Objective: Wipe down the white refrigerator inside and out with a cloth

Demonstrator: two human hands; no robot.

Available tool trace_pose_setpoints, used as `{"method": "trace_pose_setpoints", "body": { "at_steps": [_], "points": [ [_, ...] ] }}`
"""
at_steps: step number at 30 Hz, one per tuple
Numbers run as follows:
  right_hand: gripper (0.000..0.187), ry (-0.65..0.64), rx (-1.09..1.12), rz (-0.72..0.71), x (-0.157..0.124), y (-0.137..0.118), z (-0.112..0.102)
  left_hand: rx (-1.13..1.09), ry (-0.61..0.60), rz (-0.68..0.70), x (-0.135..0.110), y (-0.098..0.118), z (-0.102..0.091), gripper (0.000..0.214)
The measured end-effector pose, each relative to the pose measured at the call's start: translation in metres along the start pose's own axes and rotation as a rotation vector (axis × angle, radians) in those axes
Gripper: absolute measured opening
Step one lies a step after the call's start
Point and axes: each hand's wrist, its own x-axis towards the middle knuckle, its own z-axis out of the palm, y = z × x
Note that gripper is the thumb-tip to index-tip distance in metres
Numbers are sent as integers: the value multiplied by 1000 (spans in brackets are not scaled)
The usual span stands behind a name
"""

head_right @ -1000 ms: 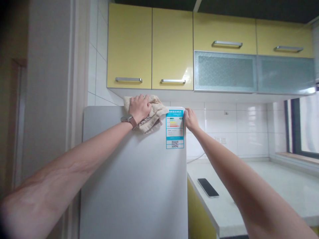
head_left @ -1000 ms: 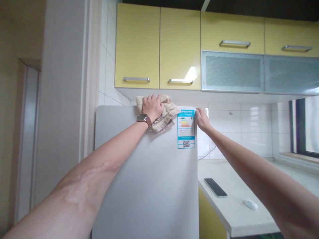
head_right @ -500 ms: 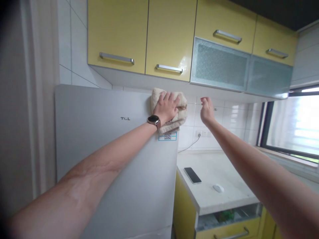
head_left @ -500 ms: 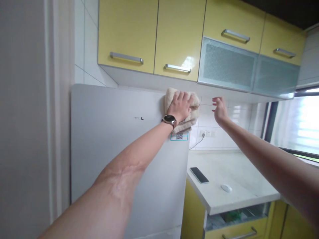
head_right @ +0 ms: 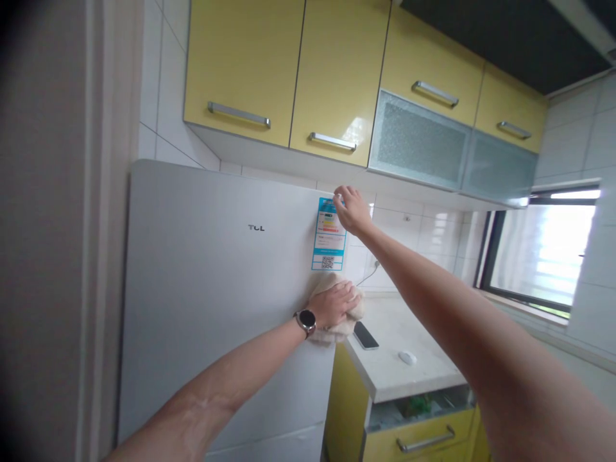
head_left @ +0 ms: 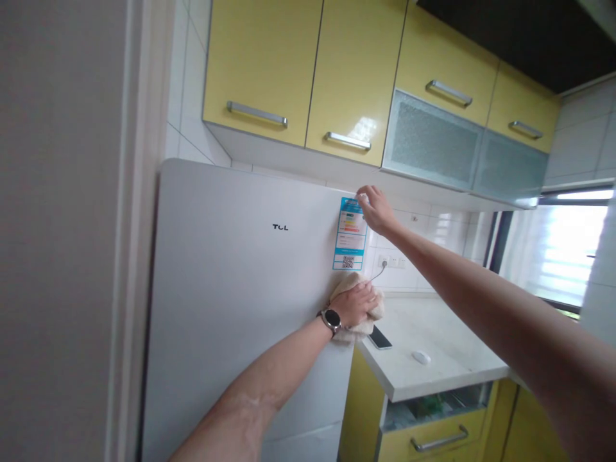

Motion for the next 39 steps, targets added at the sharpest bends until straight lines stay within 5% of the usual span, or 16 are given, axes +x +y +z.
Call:
{"method": "trace_pose_setpoints", "body": {
  "at_steps": [6, 13, 23, 29, 34, 39],
  "points": [
    [40, -97, -49, 39, 16, -23, 15, -4, -2, 74, -18, -32, -16, 54],
    [39, -75, -30, 55, 27, 0, 25, 168, 42, -70, -17, -84, -53, 35],
    [34, 107, 21, 55, 21, 2, 46, 366, 96, -527, -17, -234, -187, 44],
    [34, 205, -55, 24, 16, 0, 60, 466, 39, -944, -69, -312, -266, 39],
    [32, 287, -118, 29, 16, -3, 66, 490, -54, -1082, -125, -336, -296, 40],
    [33, 299, -150, 33, 17, -3, 69, 491, -129, -1177, -121, -337, -298, 45]
  ]
}}
